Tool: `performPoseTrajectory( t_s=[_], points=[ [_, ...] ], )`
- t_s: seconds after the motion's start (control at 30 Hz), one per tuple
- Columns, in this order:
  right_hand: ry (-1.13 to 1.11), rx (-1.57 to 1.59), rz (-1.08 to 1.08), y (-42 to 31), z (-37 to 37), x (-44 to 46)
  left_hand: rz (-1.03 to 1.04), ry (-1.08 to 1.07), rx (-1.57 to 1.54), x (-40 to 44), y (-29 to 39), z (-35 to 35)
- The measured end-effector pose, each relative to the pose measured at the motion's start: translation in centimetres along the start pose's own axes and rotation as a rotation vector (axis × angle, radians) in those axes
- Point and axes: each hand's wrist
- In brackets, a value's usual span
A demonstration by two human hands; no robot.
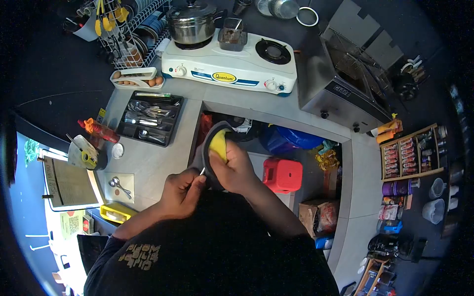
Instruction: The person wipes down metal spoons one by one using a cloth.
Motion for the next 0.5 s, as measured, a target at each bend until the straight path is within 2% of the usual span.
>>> performPoseTrajectory(
  t_s=[0.03, 0.17, 0.27, 0.3, 0.4, 0.5],
  points=[
    [0.004, 0.065, -0.029, -0.2, 0.3, 0.1, -0.011, -0.002, -0.019, -0.1, 0.1, 0.1],
    [-0.106, 0.167, 0.142, 0.1, -1.8, -0.5, -0.041, -0.017, -0.035, 0.1, 0.9, 0.1],
    [-0.005, 0.076, 0.106, 0.0, -1.1, -0.5, -0.044, 0.011, -0.052, 0.1, 0.2, 0.7],
    [-0.022, -0.121, -0.032, 0.3, -1.4, -0.5, -0.046, 0.012, -0.057, 0.0, -0.1, 0.8],
    [-0.182, 0.001, 0.038, -0.5, -3.0, -0.5, -0.059, 0.008, -0.063, -0.2, -0.7, 0.9],
    [-0.153, -0.109, 0.151, -0.8, -4.1, -0.2, -0.072, 0.033, -0.075, -0.1, -0.5, 1.0]
  ],
)
Point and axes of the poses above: each hand's wrist, its own x-axis towards the middle knuckle, its own z-axis out of the palm, y = z × x, and after that the axes turned 5 degrees about -y, right-handed
